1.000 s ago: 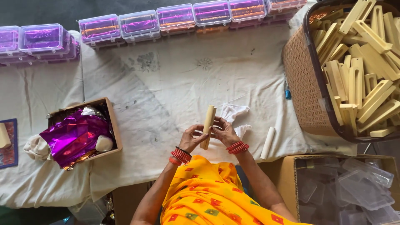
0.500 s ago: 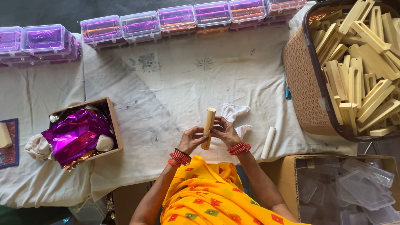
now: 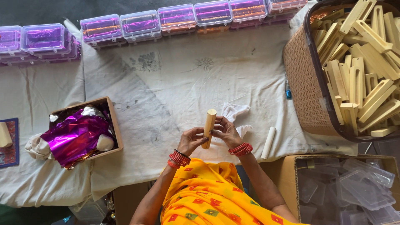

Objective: The person wipes a wooden stick with a white cloth and then wraps it in a sheet of shiny orange foil. They place the wrapped item into a small plastic container and close the lid. The person then picks up another wooden stick from a basket and repeats the process.

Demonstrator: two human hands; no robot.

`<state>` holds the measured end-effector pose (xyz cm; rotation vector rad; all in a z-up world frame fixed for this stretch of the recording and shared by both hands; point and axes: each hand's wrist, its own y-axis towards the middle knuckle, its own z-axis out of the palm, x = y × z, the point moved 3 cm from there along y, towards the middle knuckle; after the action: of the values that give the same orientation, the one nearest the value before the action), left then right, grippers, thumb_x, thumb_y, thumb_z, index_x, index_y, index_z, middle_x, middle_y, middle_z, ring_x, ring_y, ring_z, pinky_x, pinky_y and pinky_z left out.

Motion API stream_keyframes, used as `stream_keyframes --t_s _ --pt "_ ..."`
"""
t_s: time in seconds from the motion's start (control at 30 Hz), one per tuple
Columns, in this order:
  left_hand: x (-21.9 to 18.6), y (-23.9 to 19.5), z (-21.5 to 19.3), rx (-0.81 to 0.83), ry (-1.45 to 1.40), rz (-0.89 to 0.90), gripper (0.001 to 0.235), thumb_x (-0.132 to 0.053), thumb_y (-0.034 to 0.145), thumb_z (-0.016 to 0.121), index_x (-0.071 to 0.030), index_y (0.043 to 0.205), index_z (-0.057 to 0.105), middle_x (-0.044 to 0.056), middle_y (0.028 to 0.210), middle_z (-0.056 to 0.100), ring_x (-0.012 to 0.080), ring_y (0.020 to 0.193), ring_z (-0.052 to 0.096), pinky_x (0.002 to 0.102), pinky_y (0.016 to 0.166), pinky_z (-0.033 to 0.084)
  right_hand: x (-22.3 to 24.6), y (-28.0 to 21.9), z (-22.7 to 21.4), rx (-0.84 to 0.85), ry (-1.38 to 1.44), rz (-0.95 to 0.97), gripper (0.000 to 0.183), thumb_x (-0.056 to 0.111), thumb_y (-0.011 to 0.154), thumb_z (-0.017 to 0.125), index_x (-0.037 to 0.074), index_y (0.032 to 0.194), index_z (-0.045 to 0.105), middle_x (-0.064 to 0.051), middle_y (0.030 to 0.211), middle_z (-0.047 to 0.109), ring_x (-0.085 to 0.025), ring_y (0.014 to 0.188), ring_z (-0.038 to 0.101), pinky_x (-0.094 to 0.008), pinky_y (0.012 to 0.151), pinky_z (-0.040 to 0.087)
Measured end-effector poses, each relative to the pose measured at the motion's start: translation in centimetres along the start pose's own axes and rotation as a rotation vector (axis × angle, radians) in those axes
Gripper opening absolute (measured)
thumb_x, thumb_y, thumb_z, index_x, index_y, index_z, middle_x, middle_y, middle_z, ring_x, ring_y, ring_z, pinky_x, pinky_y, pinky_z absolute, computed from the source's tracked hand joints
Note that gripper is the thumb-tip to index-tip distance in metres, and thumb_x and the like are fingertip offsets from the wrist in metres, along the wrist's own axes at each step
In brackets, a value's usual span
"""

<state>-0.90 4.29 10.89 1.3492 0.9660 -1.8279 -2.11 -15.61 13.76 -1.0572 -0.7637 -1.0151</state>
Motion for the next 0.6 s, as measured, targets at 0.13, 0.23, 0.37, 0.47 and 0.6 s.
stream_keyframes --t_s 0.13,0.23,0.37,0.47,0.6 --pt "-0.1 0.1 -0.1 0.0 0.011 -0.011 0.043 -0.007 0.088 0.078 0.003 0.128 0.065 0.015 0.119 0.074 0.0241 0.111 0.073 0.038 0.094 0.063 -0.2 0.1 -0.2 -0.008 -0.02 0.007 0.059 0.002 0.079 0.082 0.006 0.132 0.057 -0.007 0.127 0.063 -0.021 0.118 0.065 -0.038 0.102 0.059" --pt "-0.2 0.1 -0.1 -0.006 0.009 -0.041 0.044 -0.009 0.086 0.079 0.003 0.126 0.066 0.014 0.119 0.074 0.0234 0.109 0.073 0.037 0.093 0.064 -0.3 0.2 -0.3 0.003 -0.008 0.014 0.059 0.003 0.08 0.082 0.006 0.132 0.056 -0.008 0.126 0.063 -0.021 0.118 0.064 -0.038 0.102 0.059" --pt "-0.8 0.1 0.0 -0.021 0.031 -0.058 0.042 -0.013 0.086 0.081 0.004 0.122 0.068 0.015 0.116 0.075 0.0217 0.102 0.075 0.036 0.087 0.065 -0.1 0.4 -0.3 0.018 -0.014 0.022 0.058 0.009 0.083 0.08 0.003 0.135 0.054 -0.01 0.126 0.064 -0.021 0.116 0.066 -0.038 0.1 0.061" --pt "-1.5 0.3 0.2 -0.055 0.042 -0.12 0.041 -0.016 0.085 0.082 0.005 0.119 0.07 0.016 0.111 0.076 0.0208 0.095 0.076 0.035 0.079 0.067 -0.1 0.7 -0.3 0.011 -0.003 0.063 0.058 0.014 0.085 0.078 0.001 0.136 0.053 -0.012 0.125 0.064 -0.022 0.114 0.068 -0.038 0.096 0.063" --pt "-0.7 0.9 0.2 -0.09 -0.018 -0.256 0.04 -0.019 0.084 0.082 0.005 0.114 0.07 0.015 0.105 0.076 0.0201 0.088 0.077 0.035 0.071 0.068 -1.1 1.3 -0.9 0.021 0.093 0.111 0.059 0.019 0.087 0.076 -0.002 0.136 0.052 -0.013 0.126 0.065 -0.022 0.111 0.069 -0.039 0.091 0.065"
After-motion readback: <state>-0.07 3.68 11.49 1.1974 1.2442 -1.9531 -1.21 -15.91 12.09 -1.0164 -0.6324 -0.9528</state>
